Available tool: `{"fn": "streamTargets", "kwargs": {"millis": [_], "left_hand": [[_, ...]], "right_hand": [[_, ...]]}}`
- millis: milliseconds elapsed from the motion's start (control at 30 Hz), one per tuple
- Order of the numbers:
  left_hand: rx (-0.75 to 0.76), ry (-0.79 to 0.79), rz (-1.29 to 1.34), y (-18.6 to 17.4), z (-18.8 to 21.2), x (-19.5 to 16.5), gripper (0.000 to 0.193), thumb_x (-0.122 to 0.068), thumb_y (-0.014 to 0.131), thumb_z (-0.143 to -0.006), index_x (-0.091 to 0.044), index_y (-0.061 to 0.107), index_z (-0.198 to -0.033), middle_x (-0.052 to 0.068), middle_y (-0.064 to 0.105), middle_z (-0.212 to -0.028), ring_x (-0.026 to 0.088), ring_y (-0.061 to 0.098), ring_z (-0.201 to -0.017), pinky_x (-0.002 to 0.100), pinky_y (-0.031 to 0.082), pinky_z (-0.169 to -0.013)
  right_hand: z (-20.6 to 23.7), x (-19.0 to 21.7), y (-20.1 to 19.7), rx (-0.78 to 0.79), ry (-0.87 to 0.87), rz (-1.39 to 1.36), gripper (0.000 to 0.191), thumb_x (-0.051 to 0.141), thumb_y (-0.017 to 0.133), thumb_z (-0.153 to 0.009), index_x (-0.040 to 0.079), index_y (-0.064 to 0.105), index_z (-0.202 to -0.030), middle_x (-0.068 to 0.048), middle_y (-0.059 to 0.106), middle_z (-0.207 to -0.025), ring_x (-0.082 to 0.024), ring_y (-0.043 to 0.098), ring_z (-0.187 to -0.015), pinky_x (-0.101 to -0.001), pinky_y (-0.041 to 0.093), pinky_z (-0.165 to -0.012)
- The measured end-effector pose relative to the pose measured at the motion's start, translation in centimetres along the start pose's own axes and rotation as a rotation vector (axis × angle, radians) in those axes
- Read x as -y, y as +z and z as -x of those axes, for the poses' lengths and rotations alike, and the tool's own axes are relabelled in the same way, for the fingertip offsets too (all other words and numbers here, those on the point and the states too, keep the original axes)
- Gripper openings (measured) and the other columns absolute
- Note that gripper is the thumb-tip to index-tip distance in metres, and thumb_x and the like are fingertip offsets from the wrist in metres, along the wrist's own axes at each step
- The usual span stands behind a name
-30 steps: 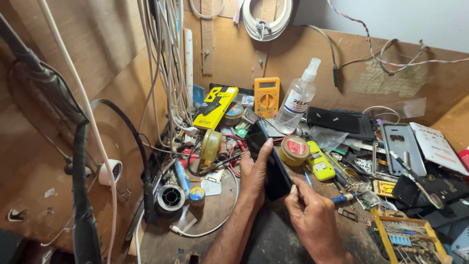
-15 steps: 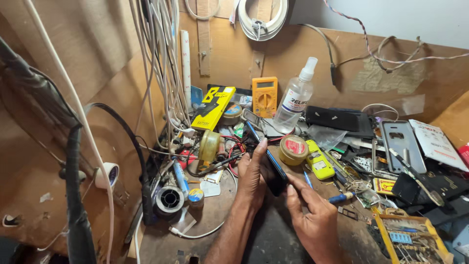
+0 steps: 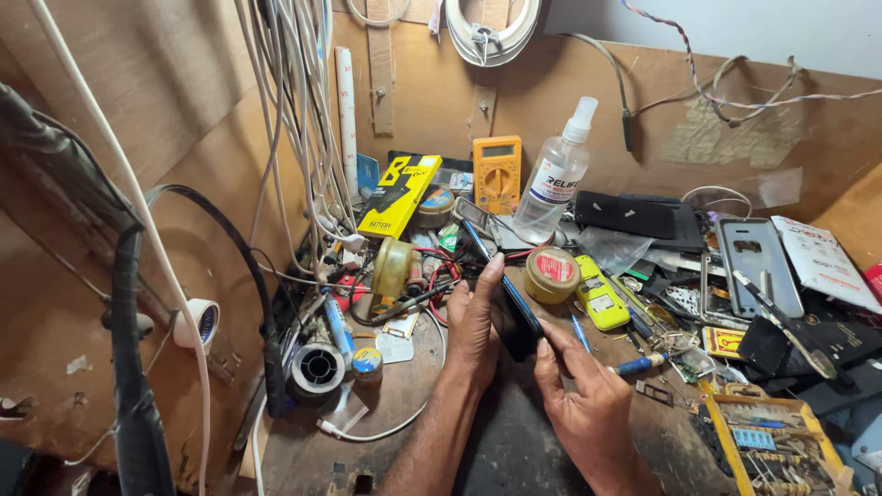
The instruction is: The person holds a black smartphone and uses a small screwdriver to pry along the device's edge, attempting to separate the screen assembly. The person repeatedly repositions the phone and continues prying along different edges without fully opening the device.
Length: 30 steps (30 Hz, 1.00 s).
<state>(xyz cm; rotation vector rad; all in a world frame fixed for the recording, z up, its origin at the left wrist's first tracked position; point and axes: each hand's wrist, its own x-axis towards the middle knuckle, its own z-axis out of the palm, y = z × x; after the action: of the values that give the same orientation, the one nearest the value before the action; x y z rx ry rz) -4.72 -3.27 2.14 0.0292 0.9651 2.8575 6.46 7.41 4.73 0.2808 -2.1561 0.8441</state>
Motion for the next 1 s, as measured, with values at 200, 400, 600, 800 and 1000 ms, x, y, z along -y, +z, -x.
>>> {"fn": "streamTargets", "kwargs": {"millis": [200, 400, 600, 800, 1000], "left_hand": [[-0.015, 0.019, -0.012, -0.2, -0.1, 0.4, 0.048, -0.038, 0.082, -0.084, -0.003, 0.058, -0.107, 0.003, 0.066, -0.091, 0.009, 0.063, -0.078, 0.025, 0.053, -0.068], [0.054, -0.011, 0.030, -0.1, 0.0, 0.4, 0.046, -0.040, 0.080, -0.083, -0.005, 0.060, -0.104, 0.003, 0.067, -0.089, 0.010, 0.064, -0.077, 0.026, 0.055, -0.069], [0.056, -0.012, 0.008, -0.4, -0.1, 0.7, 0.048, -0.045, 0.080, -0.087, -0.006, 0.056, -0.103, 0.001, 0.061, -0.086, 0.011, 0.059, -0.074, 0.027, 0.051, -0.068], [-0.130, -0.183, 0.016, 1.1, 0.2, 0.2, 0.048, -0.050, 0.071, -0.083, -0.010, 0.060, -0.108, -0.002, 0.058, -0.082, 0.012, 0.061, -0.072, 0.032, 0.056, -0.071], [-0.119, -0.063, 0.070, 3.3, 0.6, -0.7, 0.045, -0.043, 0.062, -0.095, 0.000, 0.065, -0.106, 0.012, 0.072, -0.093, 0.022, 0.072, -0.081, 0.038, 0.063, -0.077]], "right_hand": [[0.1, -0.1, 0.1, -0.005, -0.019, 0.017, 0.029, 0.007, 0.069, -0.094, 0.002, 0.070, -0.122, -0.011, 0.078, -0.104, -0.019, 0.079, -0.082, -0.0295, 0.060, -0.071], [-0.1, -0.3, 0.7, -0.065, 0.202, 0.030, 0.021, 0.009, 0.069, -0.098, 0.006, 0.074, -0.118, -0.008, 0.078, -0.088, -0.014, 0.077, -0.073, -0.0280, 0.059, -0.066], [1.1, 0.0, 0.3, 0.017, 0.411, -0.344, 0.032, 0.018, 0.063, -0.099, 0.000, 0.069, -0.125, -0.009, 0.077, -0.105, -0.017, 0.074, -0.086, -0.0292, 0.061, -0.076], [1.5, -0.9, -0.4, -0.025, 0.702, -0.638, 0.041, 0.026, 0.049, -0.104, -0.005, 0.068, -0.123, -0.012, 0.074, -0.115, -0.021, 0.074, -0.106, -0.0356, 0.064, -0.086], [0.2, -1.5, -2.3, -0.054, 0.871, -0.738, 0.041, 0.026, 0.048, -0.103, 0.000, 0.060, -0.132, -0.010, 0.073, -0.117, -0.019, 0.072, -0.105, -0.0347, 0.061, -0.085]]}}
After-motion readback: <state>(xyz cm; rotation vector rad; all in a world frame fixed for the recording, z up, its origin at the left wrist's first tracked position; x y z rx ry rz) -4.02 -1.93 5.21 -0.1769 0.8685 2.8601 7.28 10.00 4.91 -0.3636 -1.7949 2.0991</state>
